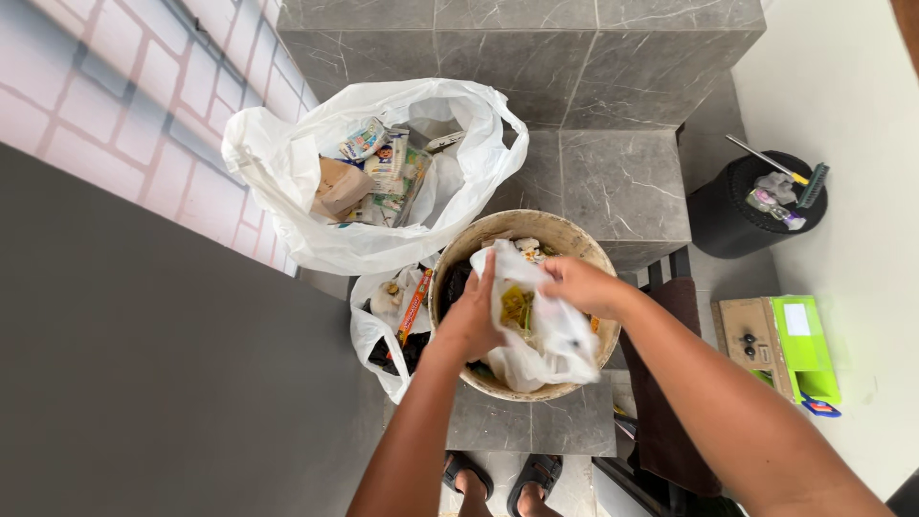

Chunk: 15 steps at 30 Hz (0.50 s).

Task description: The person sorts waste items from a large bucket into two separate white plastic bags. They pick up various items, including food wrappers, cardboard, and plastic packaging, and place them into the appropriate bags.

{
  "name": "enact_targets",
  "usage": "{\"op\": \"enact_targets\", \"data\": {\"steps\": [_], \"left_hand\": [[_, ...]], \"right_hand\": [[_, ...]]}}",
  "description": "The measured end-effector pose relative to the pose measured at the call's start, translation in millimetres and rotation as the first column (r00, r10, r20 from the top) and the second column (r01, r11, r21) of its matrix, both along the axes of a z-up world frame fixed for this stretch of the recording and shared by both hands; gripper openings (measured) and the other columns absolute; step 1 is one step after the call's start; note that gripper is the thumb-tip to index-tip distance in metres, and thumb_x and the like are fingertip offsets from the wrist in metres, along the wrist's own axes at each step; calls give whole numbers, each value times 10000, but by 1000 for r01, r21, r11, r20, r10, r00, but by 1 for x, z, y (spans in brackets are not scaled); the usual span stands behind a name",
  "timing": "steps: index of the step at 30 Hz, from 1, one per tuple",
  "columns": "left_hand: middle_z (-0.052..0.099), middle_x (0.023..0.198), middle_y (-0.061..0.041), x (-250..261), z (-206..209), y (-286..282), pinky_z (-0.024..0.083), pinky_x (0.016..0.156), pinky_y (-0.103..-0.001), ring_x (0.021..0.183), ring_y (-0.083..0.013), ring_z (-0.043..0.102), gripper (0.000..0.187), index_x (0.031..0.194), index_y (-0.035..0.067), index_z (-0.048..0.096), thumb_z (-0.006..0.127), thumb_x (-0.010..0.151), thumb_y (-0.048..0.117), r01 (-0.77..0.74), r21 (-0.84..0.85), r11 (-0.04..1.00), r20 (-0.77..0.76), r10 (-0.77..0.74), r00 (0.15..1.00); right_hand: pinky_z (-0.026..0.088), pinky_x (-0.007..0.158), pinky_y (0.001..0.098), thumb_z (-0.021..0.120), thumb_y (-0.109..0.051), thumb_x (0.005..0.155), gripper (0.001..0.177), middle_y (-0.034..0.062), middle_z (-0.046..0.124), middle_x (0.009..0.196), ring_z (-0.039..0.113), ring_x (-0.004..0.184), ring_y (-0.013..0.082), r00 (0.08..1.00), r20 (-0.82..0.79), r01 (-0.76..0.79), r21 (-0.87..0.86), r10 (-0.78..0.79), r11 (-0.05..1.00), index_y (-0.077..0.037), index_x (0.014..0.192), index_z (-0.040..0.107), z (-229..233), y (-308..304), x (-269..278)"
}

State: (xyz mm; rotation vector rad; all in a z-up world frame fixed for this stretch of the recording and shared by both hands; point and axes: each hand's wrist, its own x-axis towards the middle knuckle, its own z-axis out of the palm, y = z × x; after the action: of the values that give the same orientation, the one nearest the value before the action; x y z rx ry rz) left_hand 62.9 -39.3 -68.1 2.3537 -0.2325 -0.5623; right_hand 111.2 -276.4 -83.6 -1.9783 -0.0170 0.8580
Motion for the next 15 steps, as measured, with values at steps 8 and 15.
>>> {"op": "enact_targets", "data": {"steps": [8, 15], "left_hand": [[796, 950, -149, 10, -98, -14, 583, 760, -370, 870, -276, 754, 315, 1071, 61, 771, 802, 799, 217, -270, -380, 884, -45, 274, 961], [708, 831, 30, 16, -85, 40, 445, 562, -306, 694, -101, 615, 153, 956, 146, 703, 623, 957, 277, -688, -609, 396, -583, 364, 726]], "right_hand": [[549, 1005, 360, 520, -33, 953, 510, 173, 664, 1292, 653, 1146, 242, 936, -206, 352, 541, -285, 764, -37, 1461, 489, 49, 55, -6], [277, 1234, 421, 815, -104, 695, 1156, 139, 263, 1648, 319, 1510, 281, 913, 290, -278, -69, 286, 958, -195, 1606, 110, 53, 30, -31]]}}
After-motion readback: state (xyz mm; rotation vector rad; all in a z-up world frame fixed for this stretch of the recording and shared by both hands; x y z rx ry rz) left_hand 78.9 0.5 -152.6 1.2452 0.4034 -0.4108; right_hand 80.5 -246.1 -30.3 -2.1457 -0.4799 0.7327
